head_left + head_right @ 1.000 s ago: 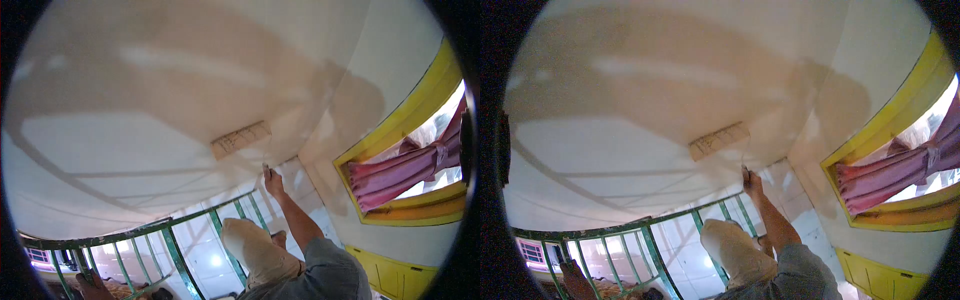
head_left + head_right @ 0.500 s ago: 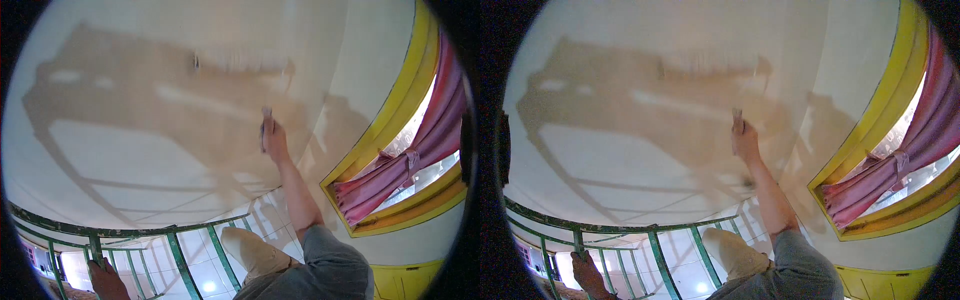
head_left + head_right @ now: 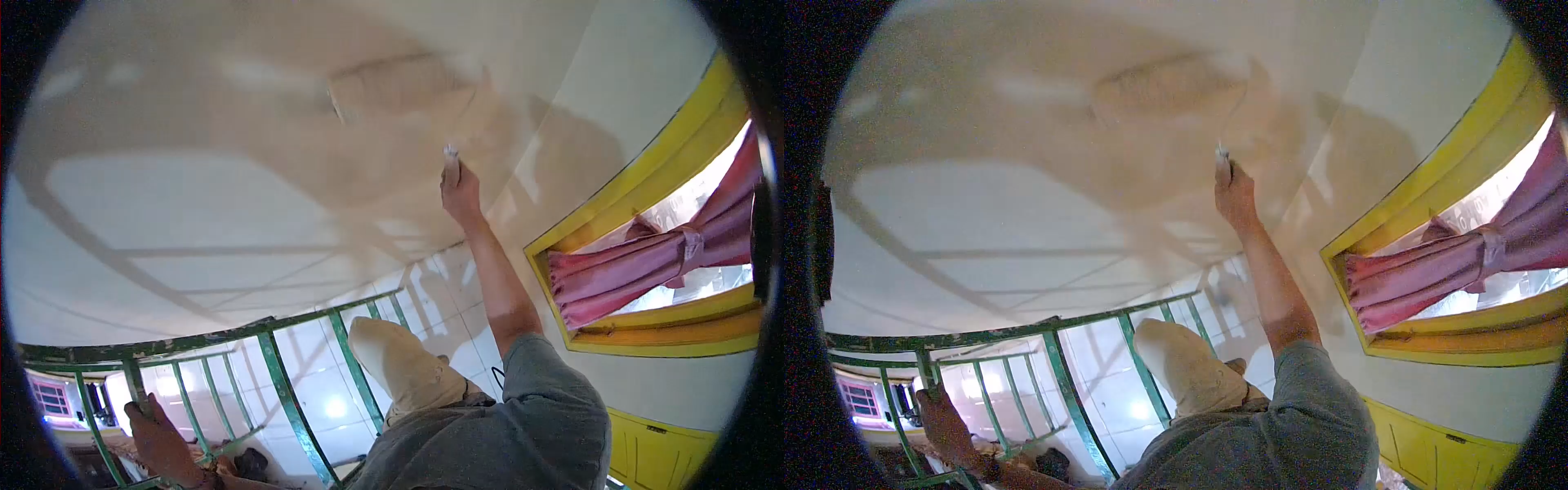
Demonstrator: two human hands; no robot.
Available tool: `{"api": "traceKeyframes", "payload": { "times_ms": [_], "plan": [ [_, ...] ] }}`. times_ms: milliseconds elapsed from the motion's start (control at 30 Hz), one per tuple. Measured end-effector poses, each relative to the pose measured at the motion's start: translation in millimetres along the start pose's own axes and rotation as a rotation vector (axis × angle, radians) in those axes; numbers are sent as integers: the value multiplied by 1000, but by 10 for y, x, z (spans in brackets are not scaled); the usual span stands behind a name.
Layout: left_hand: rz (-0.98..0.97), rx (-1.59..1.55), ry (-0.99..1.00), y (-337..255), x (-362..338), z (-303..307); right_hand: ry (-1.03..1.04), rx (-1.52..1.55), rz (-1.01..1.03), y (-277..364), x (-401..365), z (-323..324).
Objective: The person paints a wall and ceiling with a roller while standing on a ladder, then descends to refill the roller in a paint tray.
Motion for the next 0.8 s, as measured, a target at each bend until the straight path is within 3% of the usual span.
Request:
{"api": "traceKeyframes", "payload": {
  "times_ms": [133,200,333,433,500,700,733,800],
  "plan": [
    [-6,148,50,309,173,-359,75,-62,-124,-954,-859,-339],
    [-387,632,-228,202,135,-512,147,-126,-208,-1445,-1223,-486],
    [-192,392,-42,387,284,-511,181,-156,-145,-1787,-1593,-522],
    [-196,360,-32,195,183,-381,195,-139,-143,-1718,-1641,-435],
    [3,136,21,205,163,-267,196,-141,-134,-1607,-1599,-375],
    [-6,40,-61,43,2,-31,147,-163,-142,-1086,-1241,-239],
    [-117,-3,-193,28,-25,0,150,-116,-144,-1000,-1118,-236],
    [-48,29,-114,-100,-84,114,154,-67,-139,-924,-1056,-213]
  ]
}}
Point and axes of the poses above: each hand's wrist, its own x-axis towards the middle knuckle, its own z-axis out of the back of the hand, y = z × x, the point moved 9 cm from there along x, towards the middle knuckle, and after that the axes turned 14 degrees about z, right-handed, at the moved point
